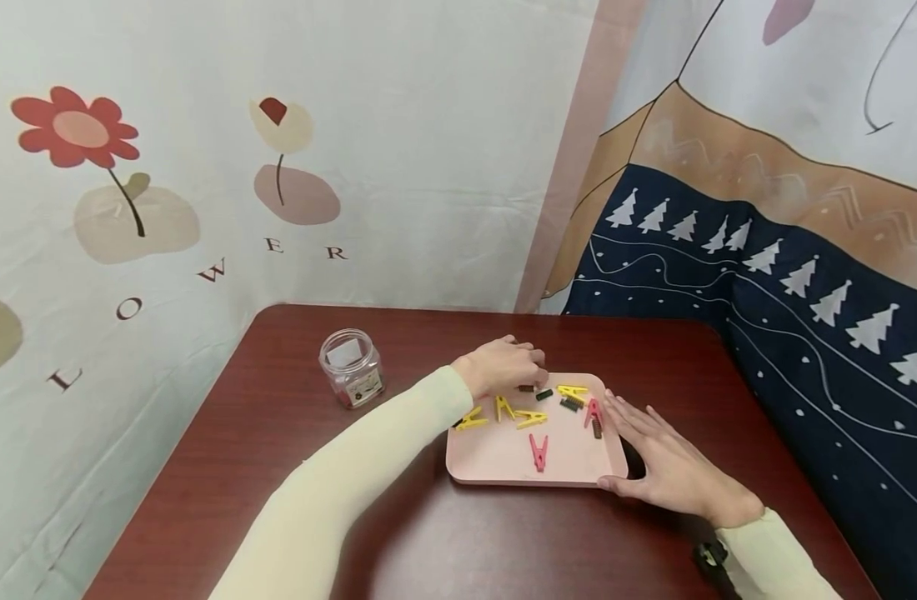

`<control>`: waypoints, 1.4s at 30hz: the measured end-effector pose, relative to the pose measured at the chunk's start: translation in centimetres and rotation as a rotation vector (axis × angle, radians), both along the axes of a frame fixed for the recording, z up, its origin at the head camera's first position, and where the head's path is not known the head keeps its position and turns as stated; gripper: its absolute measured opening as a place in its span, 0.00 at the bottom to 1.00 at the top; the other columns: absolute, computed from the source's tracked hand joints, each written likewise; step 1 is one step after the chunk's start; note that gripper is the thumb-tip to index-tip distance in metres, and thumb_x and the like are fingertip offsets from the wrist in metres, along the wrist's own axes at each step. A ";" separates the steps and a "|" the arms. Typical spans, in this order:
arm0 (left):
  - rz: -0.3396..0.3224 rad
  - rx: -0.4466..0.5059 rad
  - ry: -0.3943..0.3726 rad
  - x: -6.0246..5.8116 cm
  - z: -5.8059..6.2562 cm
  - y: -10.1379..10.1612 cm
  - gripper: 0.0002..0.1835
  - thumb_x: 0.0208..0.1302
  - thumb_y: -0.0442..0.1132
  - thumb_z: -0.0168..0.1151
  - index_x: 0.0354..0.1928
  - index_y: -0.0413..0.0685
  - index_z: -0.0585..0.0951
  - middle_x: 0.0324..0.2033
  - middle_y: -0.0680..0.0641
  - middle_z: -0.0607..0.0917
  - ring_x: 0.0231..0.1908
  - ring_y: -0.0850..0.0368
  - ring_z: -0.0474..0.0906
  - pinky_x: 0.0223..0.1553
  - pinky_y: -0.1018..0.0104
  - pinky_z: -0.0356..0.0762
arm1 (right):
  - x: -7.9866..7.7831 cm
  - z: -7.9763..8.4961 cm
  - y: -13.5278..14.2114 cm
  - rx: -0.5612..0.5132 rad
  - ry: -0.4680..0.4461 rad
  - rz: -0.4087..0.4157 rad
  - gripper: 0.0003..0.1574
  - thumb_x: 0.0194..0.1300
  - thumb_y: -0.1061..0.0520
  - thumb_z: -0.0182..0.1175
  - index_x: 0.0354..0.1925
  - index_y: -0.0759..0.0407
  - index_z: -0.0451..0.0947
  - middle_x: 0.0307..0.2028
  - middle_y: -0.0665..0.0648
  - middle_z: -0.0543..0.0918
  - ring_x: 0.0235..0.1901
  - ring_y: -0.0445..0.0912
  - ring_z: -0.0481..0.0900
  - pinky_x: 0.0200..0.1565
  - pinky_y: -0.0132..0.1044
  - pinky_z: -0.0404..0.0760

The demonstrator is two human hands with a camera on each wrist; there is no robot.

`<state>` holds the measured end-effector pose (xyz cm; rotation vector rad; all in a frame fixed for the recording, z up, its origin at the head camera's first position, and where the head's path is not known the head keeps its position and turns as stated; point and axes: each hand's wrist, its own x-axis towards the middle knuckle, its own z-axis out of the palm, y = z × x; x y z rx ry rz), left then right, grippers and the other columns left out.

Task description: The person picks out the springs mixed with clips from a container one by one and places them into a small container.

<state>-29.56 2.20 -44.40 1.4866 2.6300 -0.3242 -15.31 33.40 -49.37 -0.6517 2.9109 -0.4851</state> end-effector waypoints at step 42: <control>-0.001 -0.055 0.148 1.0 -0.2 0.7 0.18 0.83 0.63 0.70 0.64 0.70 0.90 0.65 0.58 0.91 0.63 0.59 0.86 0.77 0.53 0.83 | 0.4 0.4 -0.3 0.010 -0.002 0.000 0.75 0.66 0.22 0.78 0.95 0.51 0.58 0.93 0.62 0.62 0.90 0.66 0.65 0.85 0.84 0.58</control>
